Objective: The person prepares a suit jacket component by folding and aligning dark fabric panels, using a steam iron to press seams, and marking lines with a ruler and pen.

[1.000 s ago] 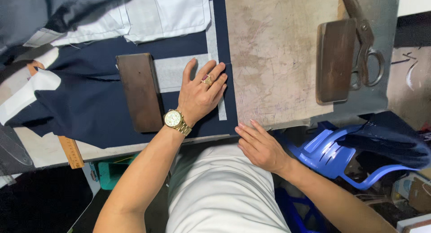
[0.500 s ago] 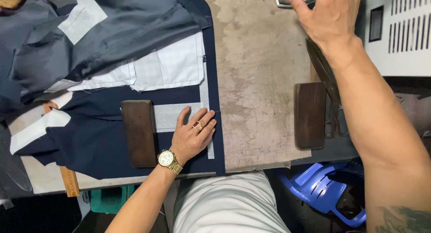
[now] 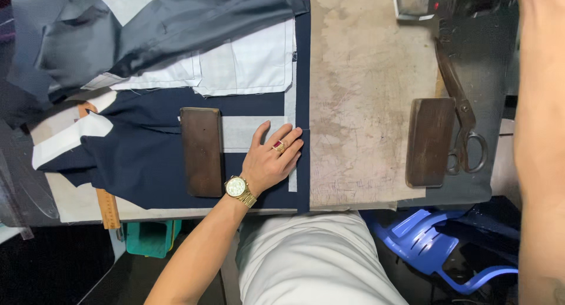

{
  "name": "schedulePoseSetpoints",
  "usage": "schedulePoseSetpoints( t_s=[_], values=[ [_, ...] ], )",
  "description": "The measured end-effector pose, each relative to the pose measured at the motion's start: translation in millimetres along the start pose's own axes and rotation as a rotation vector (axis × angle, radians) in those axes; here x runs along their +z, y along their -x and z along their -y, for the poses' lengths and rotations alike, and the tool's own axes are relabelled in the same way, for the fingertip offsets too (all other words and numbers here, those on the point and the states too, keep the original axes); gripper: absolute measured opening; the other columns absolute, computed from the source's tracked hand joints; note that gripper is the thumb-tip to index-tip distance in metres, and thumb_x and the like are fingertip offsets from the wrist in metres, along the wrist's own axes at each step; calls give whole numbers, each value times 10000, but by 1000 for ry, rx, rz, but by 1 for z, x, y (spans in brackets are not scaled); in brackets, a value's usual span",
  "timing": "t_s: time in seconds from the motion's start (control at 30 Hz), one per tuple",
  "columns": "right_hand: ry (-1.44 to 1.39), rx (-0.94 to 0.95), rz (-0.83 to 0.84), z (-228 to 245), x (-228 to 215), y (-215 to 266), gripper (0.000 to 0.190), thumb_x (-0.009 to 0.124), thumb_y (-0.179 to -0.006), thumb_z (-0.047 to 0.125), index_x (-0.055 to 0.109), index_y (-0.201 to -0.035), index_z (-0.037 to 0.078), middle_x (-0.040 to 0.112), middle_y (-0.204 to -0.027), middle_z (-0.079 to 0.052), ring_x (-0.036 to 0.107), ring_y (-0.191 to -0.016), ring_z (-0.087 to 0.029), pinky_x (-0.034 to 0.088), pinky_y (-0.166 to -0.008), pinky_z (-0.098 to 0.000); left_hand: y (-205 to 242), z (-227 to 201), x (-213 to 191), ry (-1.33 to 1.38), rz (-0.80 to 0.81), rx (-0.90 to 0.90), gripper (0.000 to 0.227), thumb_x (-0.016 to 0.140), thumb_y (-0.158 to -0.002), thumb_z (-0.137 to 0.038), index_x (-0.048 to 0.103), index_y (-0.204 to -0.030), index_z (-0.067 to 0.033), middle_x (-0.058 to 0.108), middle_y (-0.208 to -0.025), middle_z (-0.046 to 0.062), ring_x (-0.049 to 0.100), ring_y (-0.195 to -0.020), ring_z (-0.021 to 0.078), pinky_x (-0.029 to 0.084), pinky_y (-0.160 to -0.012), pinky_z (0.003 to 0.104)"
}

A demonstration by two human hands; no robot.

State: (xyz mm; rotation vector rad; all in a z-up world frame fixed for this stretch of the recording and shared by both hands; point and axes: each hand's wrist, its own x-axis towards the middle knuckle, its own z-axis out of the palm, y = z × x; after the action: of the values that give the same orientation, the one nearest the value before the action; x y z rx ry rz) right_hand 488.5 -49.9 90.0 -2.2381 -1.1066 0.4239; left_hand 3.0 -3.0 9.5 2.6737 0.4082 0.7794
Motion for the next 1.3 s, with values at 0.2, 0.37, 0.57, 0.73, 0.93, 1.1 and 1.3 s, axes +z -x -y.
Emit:
schedulePoseSetpoints(
  t_s=[0.2, 0.37, 0.57, 0.73, 0.93, 1.1, 1.3],
  values=[
    [-542, 327, 72, 119, 1, 111, 305, 642, -1332, 433, 579, -1228, 153, 604, -781, -90, 549, -464, -162, 547, -355, -380, 3, 3, -4, 18, -15, 45, 254, 757, -998, -205, 737, -1238, -125, 729, -1406, 71, 676, -1310, 256, 409, -1182, 593],
    [-163, 470, 140, 206, 35, 245, 365, 802, -1045, 481, 727, -891, 158, 668, -579, -74, 643, -428, -196, 498, -373, -349, 14, 12, 12, 2, 100, -29, 556, 748, -994, -245, 574, -1501, -96, 763, -1328, 67, 631, -1371, 201, 314, -1254, 569],
    [-38, 469, 221, 220, 68, 282, 445, 727, -1008, 520, 773, -1252, 151, 751, -885, -237, 733, -890, -431, 531, -765, -555, 12, 11, 5, 53, 88, -31, 632, 730, -1019, -249, 487, -1564, -39, 781, -1318, 73, 622, -1367, 199, 283, -1254, 576],
    [90, 477, 325, 231, 70, 280, 528, 606, -1033, 632, 739, -1231, 161, 770, -930, -246, 739, -998, -481, 544, -811, -572, 14, 14, 9, 48, 67, -15, 651, 714, -1027, -255, 473, -1586, -23, 778, -1327, 62, 621, -1375, 197, 299, -1249, 576],
    [199, 370, 353, 236, 76, 268, 590, 477, -1094, 609, 633, -1352, 102, 766, -976, -324, 752, -1011, -515, 570, -829, -598, 16, 16, 10, 21, -44, 40, 492, 743, -1001, -227, 603, -1445, -67, 776, -1224, 69, 677, -1261, 236, 385, -1197, 563],
    [187, 286, 324, 241, 83, 253, 577, 437, -1127, 584, 618, -1299, 64, 760, -926, -329, 774, -934, -502, 596, -768, -573, 40, -22, -14, 60, -86, 186, 154, 782, -950, -202, 737, -1086, -144, 730, -1079, 43, 709, -1076, 264, 486, -1109, 564],
    [246, 256, 273, 238, 102, 239, 631, 388, -1130, 677, 573, -1138, 73, 755, -862, -293, 783, -906, -479, 601, -764, -585, 84, -52, -27, 157, 144, 412, 347, 773, -961, -280, 707, -1235, -79, 679, -1383, 165, 638, -1330, 343, 446, -1205, 579]
  ],
)
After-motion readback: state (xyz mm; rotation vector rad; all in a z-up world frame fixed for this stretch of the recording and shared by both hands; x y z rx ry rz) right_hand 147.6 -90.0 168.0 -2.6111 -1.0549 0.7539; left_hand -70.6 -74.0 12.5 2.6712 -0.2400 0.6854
